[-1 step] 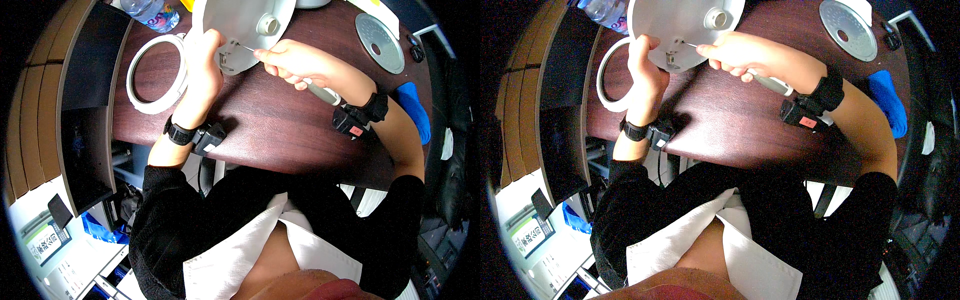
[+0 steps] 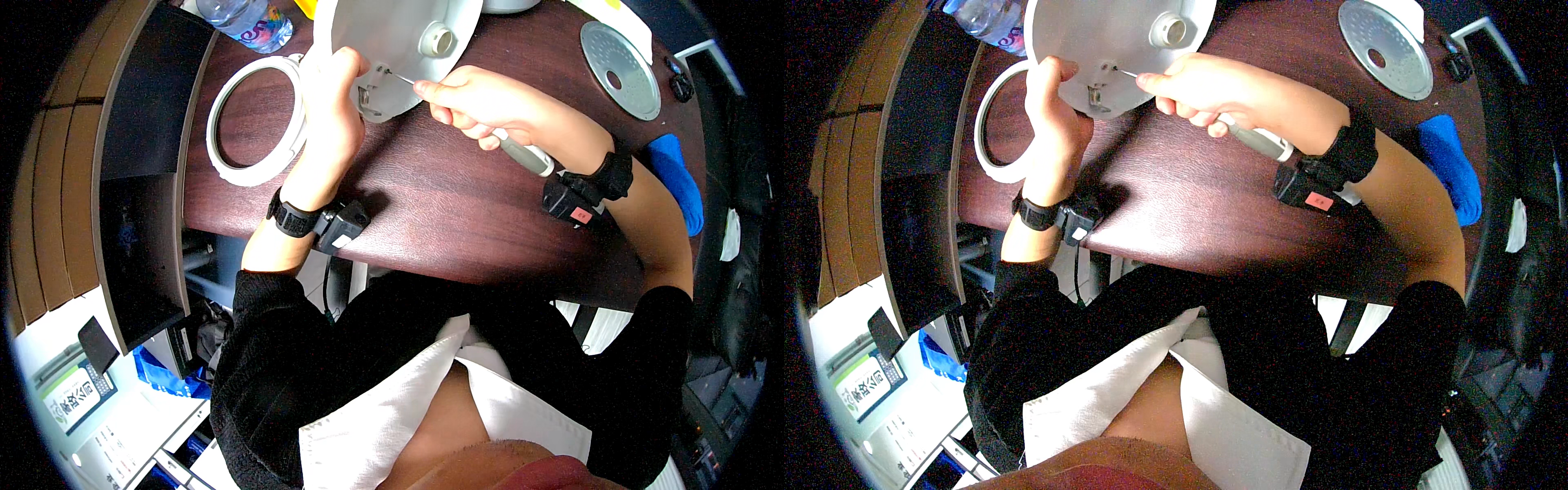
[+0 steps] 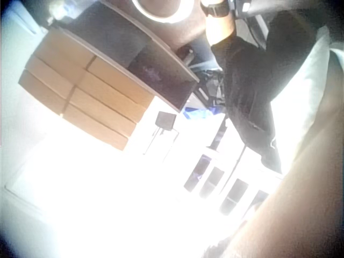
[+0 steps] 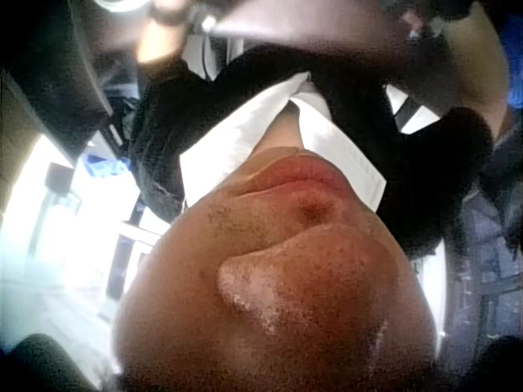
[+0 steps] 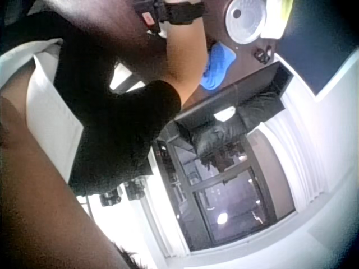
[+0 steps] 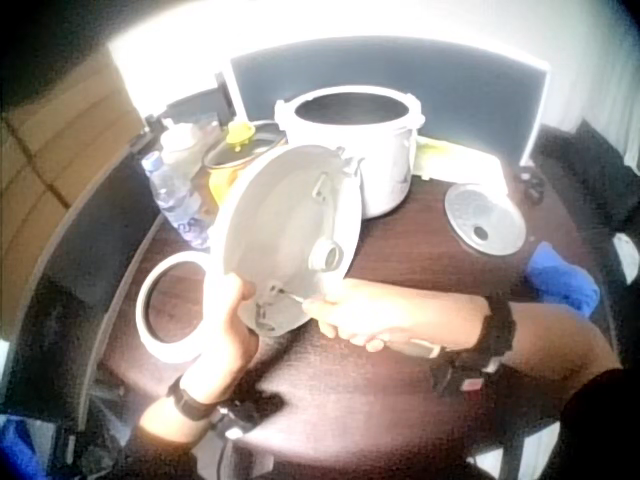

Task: The person uses a screwdriver to tighten screws inside a white plastic light fixture housing. They then attach a perforated metal cover plate and a white plastic ring to the fixture, aligning and pressing the components together.

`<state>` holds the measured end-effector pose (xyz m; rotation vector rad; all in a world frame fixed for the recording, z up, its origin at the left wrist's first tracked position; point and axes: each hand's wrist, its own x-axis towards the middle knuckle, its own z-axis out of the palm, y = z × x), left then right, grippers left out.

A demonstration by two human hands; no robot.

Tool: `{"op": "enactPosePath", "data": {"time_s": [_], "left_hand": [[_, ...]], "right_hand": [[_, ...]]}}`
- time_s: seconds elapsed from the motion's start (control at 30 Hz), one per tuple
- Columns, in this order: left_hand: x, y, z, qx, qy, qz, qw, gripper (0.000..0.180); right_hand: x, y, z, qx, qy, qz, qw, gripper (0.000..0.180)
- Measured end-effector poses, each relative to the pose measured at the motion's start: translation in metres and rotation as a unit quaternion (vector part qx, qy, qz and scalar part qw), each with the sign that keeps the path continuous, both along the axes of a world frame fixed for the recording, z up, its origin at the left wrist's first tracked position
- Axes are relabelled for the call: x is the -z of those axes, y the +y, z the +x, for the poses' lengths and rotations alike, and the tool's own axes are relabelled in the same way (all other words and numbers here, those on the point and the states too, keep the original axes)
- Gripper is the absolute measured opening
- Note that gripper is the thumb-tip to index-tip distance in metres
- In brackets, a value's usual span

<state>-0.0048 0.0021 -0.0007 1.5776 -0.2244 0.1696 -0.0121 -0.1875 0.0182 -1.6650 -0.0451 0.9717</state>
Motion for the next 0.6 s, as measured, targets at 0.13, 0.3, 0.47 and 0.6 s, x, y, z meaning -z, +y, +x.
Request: {"op": "enactPosePath", "data": {"time_s": [0.13,0.3,0.47,0.6], "left_hand": [[0.014,0.004,0.01,-0.048,0.002,-0.112,0.993,0.014],[-0.006,-0.001,-0.002,0.007,-0.063,0.065,0.996,0.014],[0.002,0.004,0.005,0.012,-0.055,0.072,0.996,0.013],[0.005,0.004,0.008,0.012,-0.01,0.022,1.0,0.017]], "right_hand": [[0.008,0.001,-0.004,0.02,0.095,0.099,0.99,0.041],[0.011,0.001,-0.002,0.028,0.106,0.105,0.988,0.041],[0.026,-0.005,0.006,-0.025,-0.477,-0.203,0.855,0.041],[0.006,-0.006,-0.005,-0.039,-0.627,-0.352,0.694,0.037]]}}
